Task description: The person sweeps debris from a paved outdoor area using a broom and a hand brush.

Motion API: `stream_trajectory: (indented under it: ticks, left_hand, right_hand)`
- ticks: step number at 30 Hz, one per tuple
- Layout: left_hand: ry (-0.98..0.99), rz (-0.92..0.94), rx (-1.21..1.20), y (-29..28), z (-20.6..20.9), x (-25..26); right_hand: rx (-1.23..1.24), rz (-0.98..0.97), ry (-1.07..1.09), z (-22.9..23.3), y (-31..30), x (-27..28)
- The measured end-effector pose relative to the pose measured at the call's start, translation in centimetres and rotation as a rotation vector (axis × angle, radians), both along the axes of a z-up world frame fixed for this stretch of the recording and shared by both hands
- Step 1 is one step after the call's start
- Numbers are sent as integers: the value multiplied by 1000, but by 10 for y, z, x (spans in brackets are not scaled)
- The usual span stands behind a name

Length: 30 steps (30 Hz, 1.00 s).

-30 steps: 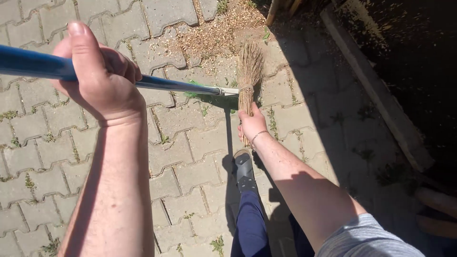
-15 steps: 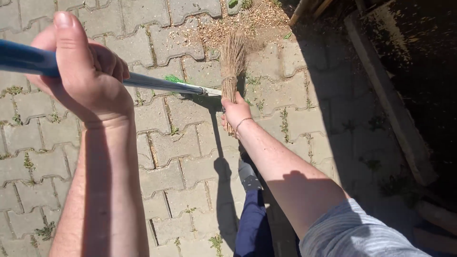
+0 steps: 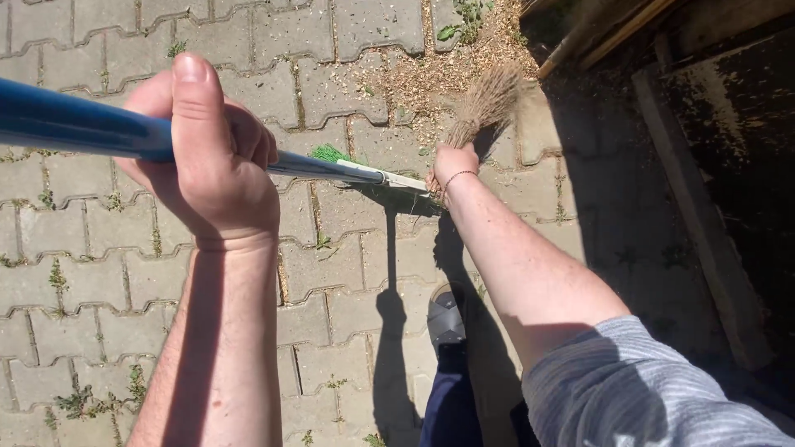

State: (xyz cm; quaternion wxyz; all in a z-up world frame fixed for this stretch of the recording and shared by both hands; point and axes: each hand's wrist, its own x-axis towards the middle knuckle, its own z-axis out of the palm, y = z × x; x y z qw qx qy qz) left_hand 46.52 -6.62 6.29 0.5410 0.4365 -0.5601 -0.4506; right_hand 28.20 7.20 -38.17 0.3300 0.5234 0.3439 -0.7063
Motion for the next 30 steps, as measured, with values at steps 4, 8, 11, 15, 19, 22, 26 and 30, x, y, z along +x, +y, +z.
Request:
stream_trajectory:
  ticks: [4,8,11,15,19,22,26,30]
  left_hand:
    - [-27,-30,8,-5,4,0]
    - [22,-18,85,-5,2,-8]
    - [29,-32,97,-7,0,-3]
    - [-23,-37,78,-5,3,-2]
    - [-132,-31,82,0,2,1]
    - [-58,-52,111,-4,1,-1]
    - [20,-77,169,-8,2,0]
    - [-87,-48,155,-7,0,6]
  right_hand:
    - [225,1387,478,234,-73,52]
    - [579,1247,432,236,23,6]
    - [798,943,255,181,50,-37]
    - [971,2877,400,4,-44,-70]
    - [469,2195,619,168,-119,-7]
    - [355,1469,482,277,-102,-4]
    - [741,1433,204,223,-73,-22]
    - [920,2934,672,15,-167,-67]
